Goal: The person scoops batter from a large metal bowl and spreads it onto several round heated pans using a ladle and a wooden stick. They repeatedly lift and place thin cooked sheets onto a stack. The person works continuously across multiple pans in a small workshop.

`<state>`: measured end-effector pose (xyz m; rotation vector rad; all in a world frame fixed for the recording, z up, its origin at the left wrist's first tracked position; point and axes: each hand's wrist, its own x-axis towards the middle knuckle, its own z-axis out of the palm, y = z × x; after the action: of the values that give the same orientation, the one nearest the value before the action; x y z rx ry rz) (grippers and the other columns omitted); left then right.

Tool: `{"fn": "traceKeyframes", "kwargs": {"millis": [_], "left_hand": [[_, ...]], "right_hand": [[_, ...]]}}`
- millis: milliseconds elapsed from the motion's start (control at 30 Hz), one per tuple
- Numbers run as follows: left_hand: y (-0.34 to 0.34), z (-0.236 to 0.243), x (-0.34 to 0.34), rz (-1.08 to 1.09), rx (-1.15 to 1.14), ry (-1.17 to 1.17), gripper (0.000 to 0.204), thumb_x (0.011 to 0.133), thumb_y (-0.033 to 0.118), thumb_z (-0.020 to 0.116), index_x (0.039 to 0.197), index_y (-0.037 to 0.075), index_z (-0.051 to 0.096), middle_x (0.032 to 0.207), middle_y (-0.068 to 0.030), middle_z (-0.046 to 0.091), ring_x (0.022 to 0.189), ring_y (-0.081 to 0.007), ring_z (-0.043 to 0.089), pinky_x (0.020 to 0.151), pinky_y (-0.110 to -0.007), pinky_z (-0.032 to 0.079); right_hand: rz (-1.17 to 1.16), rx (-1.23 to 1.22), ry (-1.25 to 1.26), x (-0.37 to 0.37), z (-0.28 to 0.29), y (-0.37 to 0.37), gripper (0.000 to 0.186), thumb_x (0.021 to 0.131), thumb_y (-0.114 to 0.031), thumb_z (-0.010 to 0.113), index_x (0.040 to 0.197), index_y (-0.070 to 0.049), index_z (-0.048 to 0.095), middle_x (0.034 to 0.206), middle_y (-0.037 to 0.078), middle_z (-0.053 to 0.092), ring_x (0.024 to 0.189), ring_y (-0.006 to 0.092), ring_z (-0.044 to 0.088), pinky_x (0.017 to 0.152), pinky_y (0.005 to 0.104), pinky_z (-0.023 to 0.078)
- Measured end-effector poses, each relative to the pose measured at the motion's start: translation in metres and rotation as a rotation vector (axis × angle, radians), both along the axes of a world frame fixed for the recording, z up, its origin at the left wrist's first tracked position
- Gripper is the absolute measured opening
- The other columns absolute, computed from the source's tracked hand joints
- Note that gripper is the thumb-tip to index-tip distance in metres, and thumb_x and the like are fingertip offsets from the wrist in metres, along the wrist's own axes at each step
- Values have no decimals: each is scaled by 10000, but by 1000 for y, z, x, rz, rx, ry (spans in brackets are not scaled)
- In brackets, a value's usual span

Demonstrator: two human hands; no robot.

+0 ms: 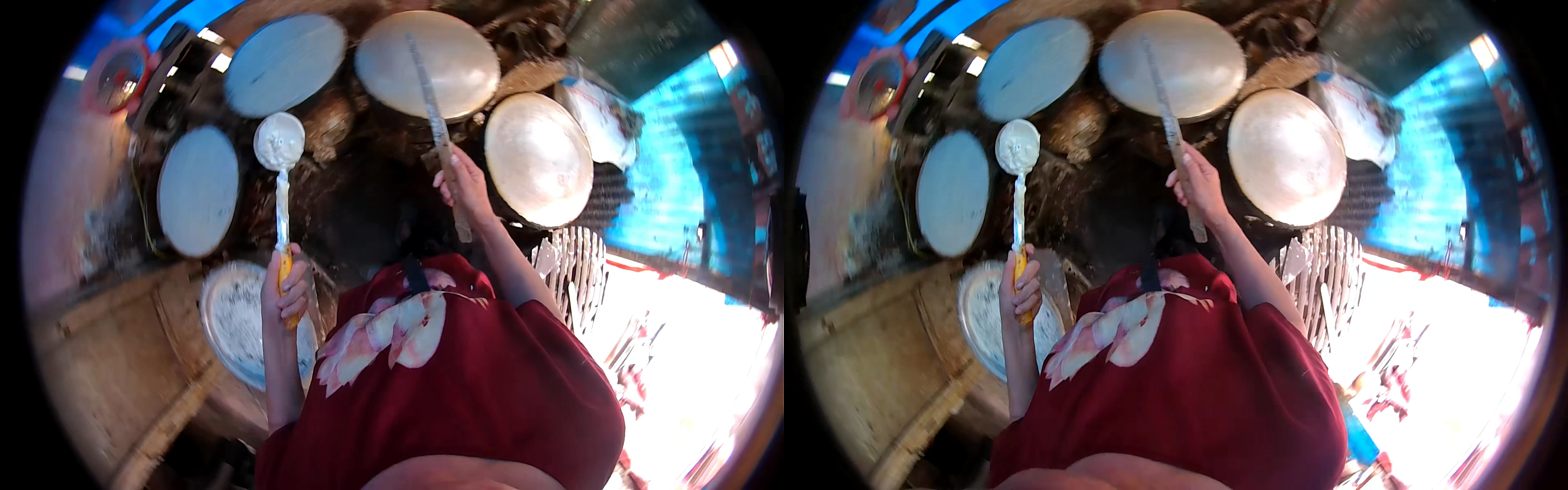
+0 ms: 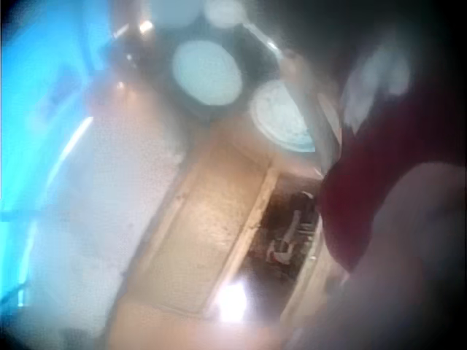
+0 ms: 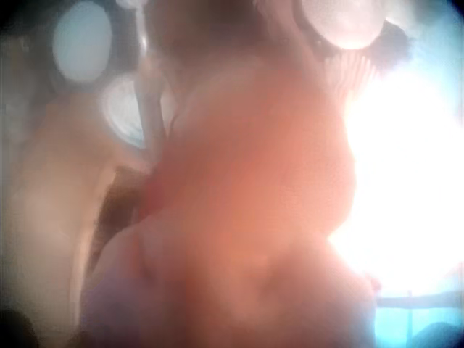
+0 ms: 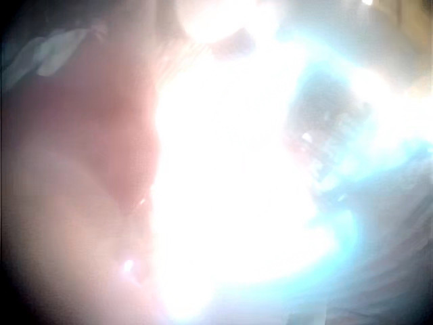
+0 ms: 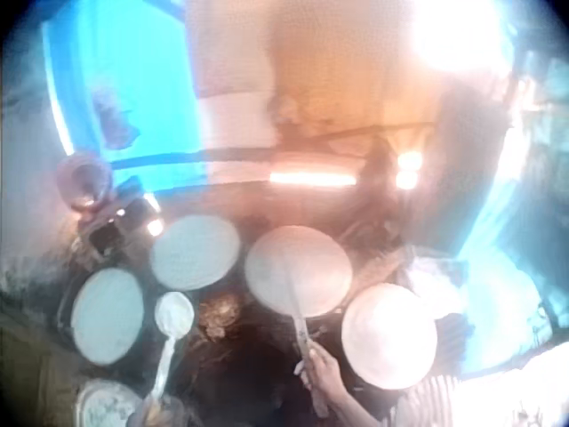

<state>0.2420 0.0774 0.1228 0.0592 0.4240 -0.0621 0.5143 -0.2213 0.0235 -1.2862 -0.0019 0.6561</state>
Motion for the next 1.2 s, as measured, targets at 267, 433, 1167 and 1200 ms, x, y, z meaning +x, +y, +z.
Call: {"fn": "traceKeyframes", "kwargs": {"millis": [267,433,1167,1200], "left_hand": [[-46,-13,274,-588,1147,53,252,1096,319,478,1173,83,521,646,11,441,400,-63,366,340,-229,333],[-59,-103,404,-484,2302,-241,319,1054,321,550,1165,21,544,802,-199,654,670,-383,650,562,-465,494],[2,-168,476,-340,2425,-261,378,912,239,730,1208,18,649,1121,-210,691,1063,-395,659,920,-466,522],[-5,-170,475,-314,2488,-322,390,917,223,719,1237,19,628,1124,-206,680,1043,-406,654,901,-469,529]], "right_hand": [[-293,-128,108,69,-27,-83,467,1096,-335,451,1535,-176,474,713,53,577,503,95,448,447,252,385],[-360,-14,44,113,-23,-54,458,1091,-337,468,1520,-180,498,709,33,566,505,79,435,446,239,372],[-574,-504,-185,105,-63,36,372,1035,-229,596,1389,-120,628,1286,160,702,1171,176,671,1012,310,492],[-649,-483,-228,99,-64,30,375,1037,-224,594,1395,-116,624,1244,153,719,1121,158,677,984,299,500]]}}
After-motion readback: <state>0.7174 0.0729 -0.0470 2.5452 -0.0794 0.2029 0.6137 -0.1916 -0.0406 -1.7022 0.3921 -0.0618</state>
